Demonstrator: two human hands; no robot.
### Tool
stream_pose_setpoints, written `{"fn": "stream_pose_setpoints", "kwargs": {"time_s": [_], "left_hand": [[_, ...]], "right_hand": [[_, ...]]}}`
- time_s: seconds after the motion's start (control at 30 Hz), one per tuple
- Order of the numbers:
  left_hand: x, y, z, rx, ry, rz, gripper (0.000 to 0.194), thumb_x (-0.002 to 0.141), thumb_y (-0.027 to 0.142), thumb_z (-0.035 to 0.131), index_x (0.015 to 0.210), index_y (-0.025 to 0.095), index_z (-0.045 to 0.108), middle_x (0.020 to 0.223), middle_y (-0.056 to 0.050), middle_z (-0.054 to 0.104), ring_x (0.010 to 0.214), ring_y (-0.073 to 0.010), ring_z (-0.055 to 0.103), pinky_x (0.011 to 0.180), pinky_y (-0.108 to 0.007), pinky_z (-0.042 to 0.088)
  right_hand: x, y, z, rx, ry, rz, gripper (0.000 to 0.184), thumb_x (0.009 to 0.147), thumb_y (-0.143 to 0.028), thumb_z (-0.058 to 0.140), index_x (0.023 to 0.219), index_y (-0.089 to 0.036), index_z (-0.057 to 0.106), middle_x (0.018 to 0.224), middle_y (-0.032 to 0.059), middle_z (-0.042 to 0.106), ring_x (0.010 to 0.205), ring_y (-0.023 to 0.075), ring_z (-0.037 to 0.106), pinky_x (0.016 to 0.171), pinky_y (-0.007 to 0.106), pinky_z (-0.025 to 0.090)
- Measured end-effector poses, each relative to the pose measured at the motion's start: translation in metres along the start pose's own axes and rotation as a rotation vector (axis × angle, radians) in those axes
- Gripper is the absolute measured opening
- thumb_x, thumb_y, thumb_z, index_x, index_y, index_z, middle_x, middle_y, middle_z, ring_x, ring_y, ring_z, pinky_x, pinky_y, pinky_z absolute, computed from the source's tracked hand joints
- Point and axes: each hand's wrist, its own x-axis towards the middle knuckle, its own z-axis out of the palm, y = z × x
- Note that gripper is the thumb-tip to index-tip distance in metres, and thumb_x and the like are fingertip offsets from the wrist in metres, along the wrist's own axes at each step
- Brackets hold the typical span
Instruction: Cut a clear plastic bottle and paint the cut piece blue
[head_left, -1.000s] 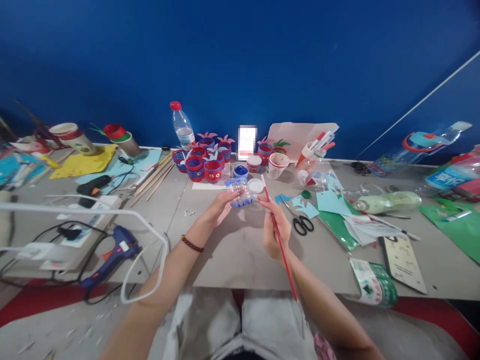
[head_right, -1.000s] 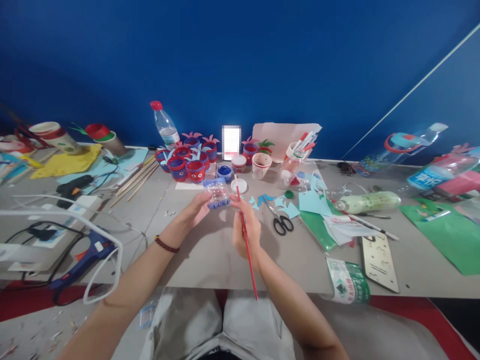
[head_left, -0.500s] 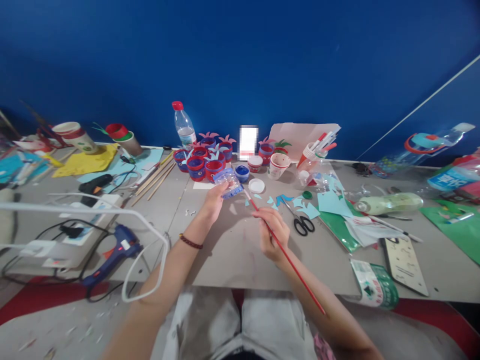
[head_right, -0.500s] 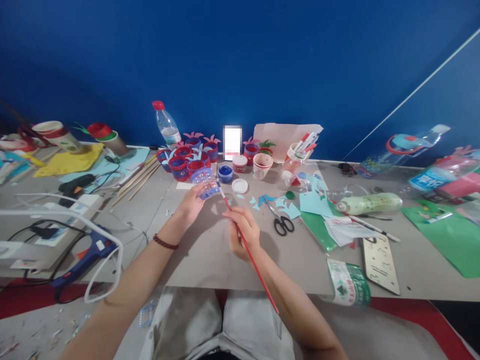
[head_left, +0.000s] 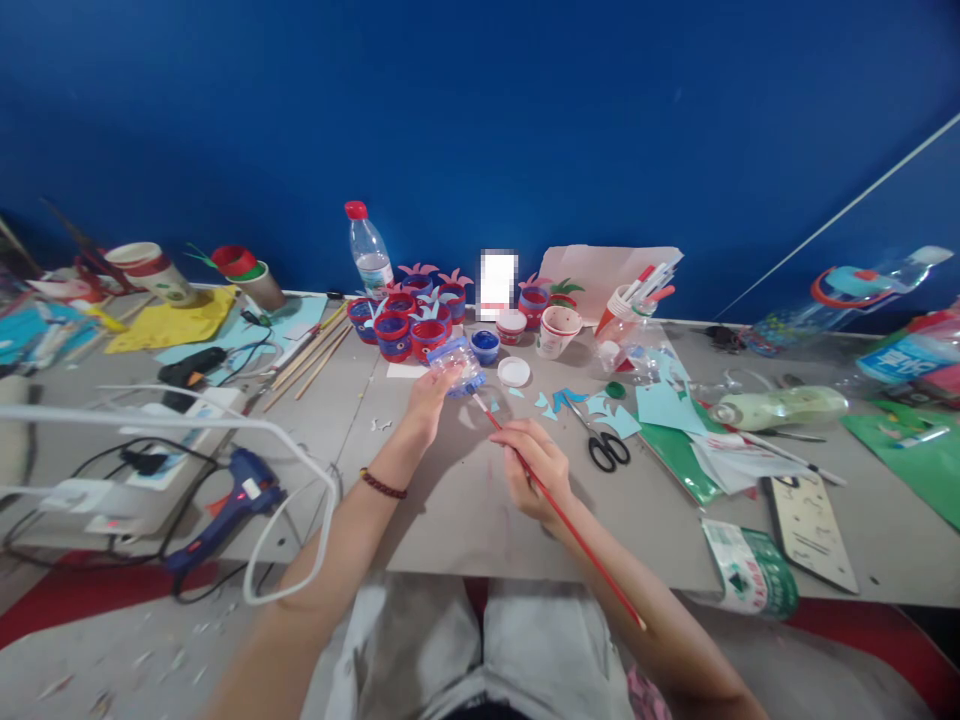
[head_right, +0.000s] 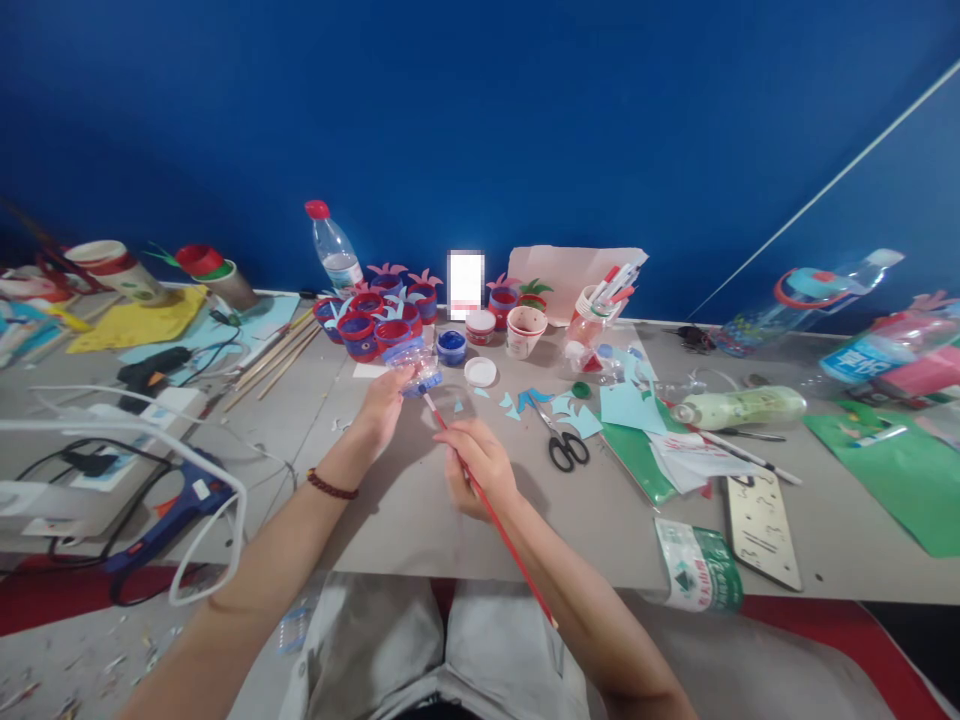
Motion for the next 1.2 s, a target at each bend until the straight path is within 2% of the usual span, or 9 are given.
{"fn": "stream_pose_setpoints", "kwargs": {"time_s": [0.23,0.47,0.6,0.8,1.03,1.2], "left_hand": [[0.0002,-0.0001,-0.0021,-0.038,0.011,0.011,0.036,0.062,0.045,0.084,0.084,0.018,0.075,0.097,-0.006,0.077,0.114,-0.0288,0.064,0.106,-0.042,0.041],[-0.0006,0.0009,0.0006,0.007,0.013,-0.009,0.038,0.061,0.047,0.084,0.085,0.019,0.075,0.096,-0.006,0.077,0.112,-0.0283,0.065,0.104,-0.041,0.041],[-0.0007,-0.0004,0.0011,0.034,0.019,0.001,0.04,0.06,0.048,0.084,0.085,0.019,0.075,0.094,-0.005,0.077,0.109,-0.0276,0.065,0.102,-0.04,0.043],[0.0024,-0.0023,-0.0014,0.027,0.058,0.009,0.037,0.062,0.046,0.083,0.084,0.018,0.074,0.091,-0.005,0.076,0.107,-0.0262,0.066,0.101,-0.039,0.043],[-0.0014,-0.0005,-0.0016,-0.006,0.005,0.018,0.037,0.063,0.048,0.083,0.085,0.019,0.075,0.093,-0.004,0.077,0.106,-0.0259,0.067,0.103,-0.039,0.043],[-0.0006,-0.0014,0.0,-0.014,0.024,-0.015,0.037,0.061,0.046,0.083,0.085,0.018,0.075,0.097,-0.007,0.078,0.113,-0.0284,0.066,0.105,-0.041,0.041]], "right_hand": [[-0.003,0.0036,0.0006,-0.041,-0.027,-0.029,0.029,0.088,-0.01,0.044,0.105,-0.023,0.064,0.089,0.0069,0.066,0.078,0.0192,0.063,0.068,0.032,0.055],[-0.0028,0.0027,-0.0001,-0.055,0.005,-0.067,0.033,0.088,-0.008,0.045,0.111,-0.024,0.063,0.09,0.0066,0.065,0.079,0.0192,0.064,0.07,0.032,0.056],[-0.0013,0.0051,0.0019,-0.071,-0.041,-0.1,0.037,0.087,-0.007,0.045,0.115,-0.024,0.062,0.092,0.0072,0.066,0.079,0.0197,0.064,0.071,0.033,0.057],[-0.0017,0.0058,0.0005,-0.099,-0.106,-0.096,0.036,0.083,-0.006,0.045,0.109,-0.023,0.064,0.09,0.0077,0.066,0.077,0.0206,0.062,0.068,0.034,0.055],[-0.0019,0.0025,-0.0012,-0.055,0.006,-0.075,0.037,0.086,-0.007,0.047,0.114,-0.025,0.064,0.092,0.0076,0.068,0.08,0.0208,0.064,0.071,0.034,0.056],[0.0006,0.0017,0.0004,-0.075,0.007,-0.052,0.035,0.087,-0.005,0.046,0.111,-0.023,0.063,0.092,0.0081,0.067,0.082,0.02,0.065,0.072,0.033,0.057]]}}
